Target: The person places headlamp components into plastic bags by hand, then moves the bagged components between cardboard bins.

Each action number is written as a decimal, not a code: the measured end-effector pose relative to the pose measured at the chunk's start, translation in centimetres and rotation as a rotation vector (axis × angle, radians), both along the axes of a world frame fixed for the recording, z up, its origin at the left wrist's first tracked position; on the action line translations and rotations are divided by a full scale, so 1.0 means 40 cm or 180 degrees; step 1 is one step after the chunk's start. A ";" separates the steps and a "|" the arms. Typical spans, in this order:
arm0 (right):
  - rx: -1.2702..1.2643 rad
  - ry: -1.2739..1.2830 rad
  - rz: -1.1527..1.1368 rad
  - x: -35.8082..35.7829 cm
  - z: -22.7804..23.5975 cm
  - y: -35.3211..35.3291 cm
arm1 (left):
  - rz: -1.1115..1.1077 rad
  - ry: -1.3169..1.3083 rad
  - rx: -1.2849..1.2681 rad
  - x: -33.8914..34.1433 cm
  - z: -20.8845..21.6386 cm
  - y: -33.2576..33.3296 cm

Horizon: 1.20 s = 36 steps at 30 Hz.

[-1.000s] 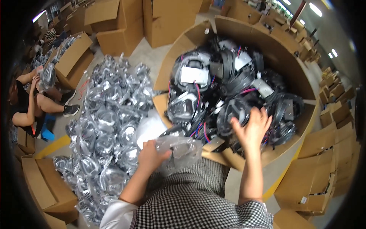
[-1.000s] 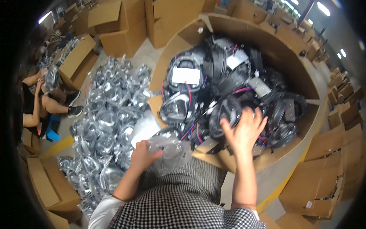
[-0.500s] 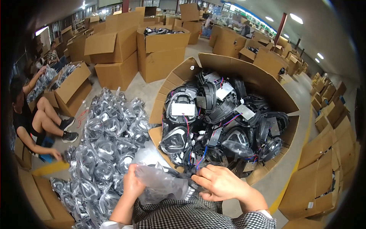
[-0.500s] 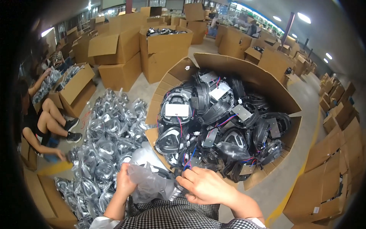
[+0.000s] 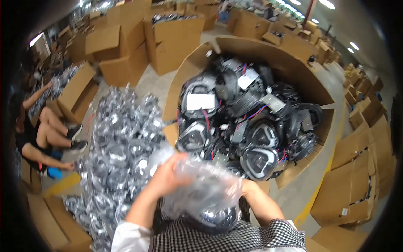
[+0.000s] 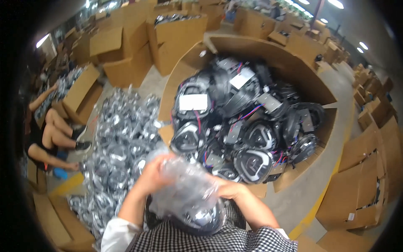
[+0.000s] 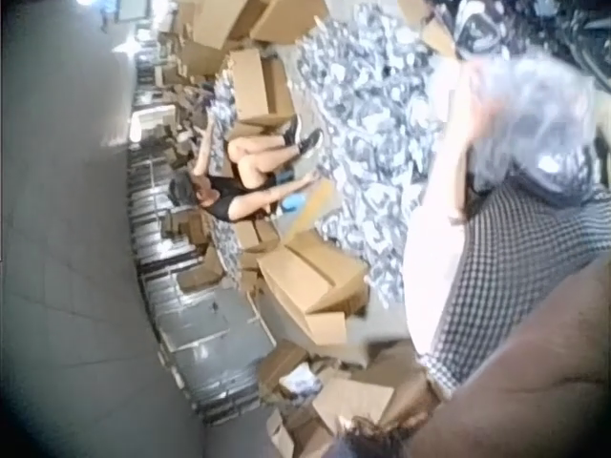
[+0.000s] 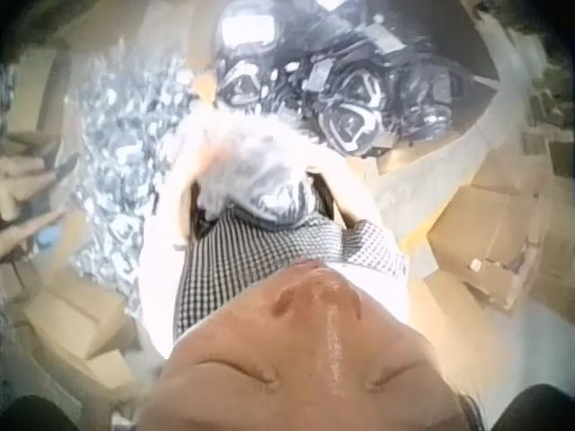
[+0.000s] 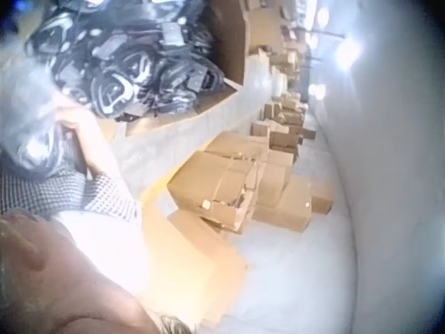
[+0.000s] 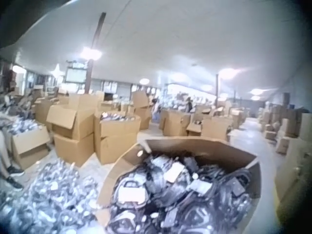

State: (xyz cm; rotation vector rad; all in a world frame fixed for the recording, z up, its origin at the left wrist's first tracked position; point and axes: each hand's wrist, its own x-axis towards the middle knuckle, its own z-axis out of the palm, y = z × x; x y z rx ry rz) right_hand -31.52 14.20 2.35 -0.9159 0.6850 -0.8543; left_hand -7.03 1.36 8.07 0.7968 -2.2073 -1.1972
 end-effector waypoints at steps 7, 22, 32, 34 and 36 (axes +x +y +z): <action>0.0635 -0.1408 -0.2356 0.034 -0.028 0.211 | 0.2783 -0.0384 -0.0981 0.071 0.004 -0.262; 0.0183 -0.0823 -0.2928 0.129 0.035 -0.174 | 0.1514 -0.0769 -0.1182 0.147 0.095 0.089; -0.2911 0.6749 -0.0642 0.111 0.249 0.017 | 0.1165 0.2677 0.3102 0.294 0.130 0.139; -0.1506 0.6236 0.0780 0.135 0.334 0.026 | 0.0310 0.1948 0.2465 0.295 0.153 0.123; -0.2543 0.4640 0.1334 0.071 0.380 0.019 | 0.1105 0.1211 0.1240 0.282 0.157 0.127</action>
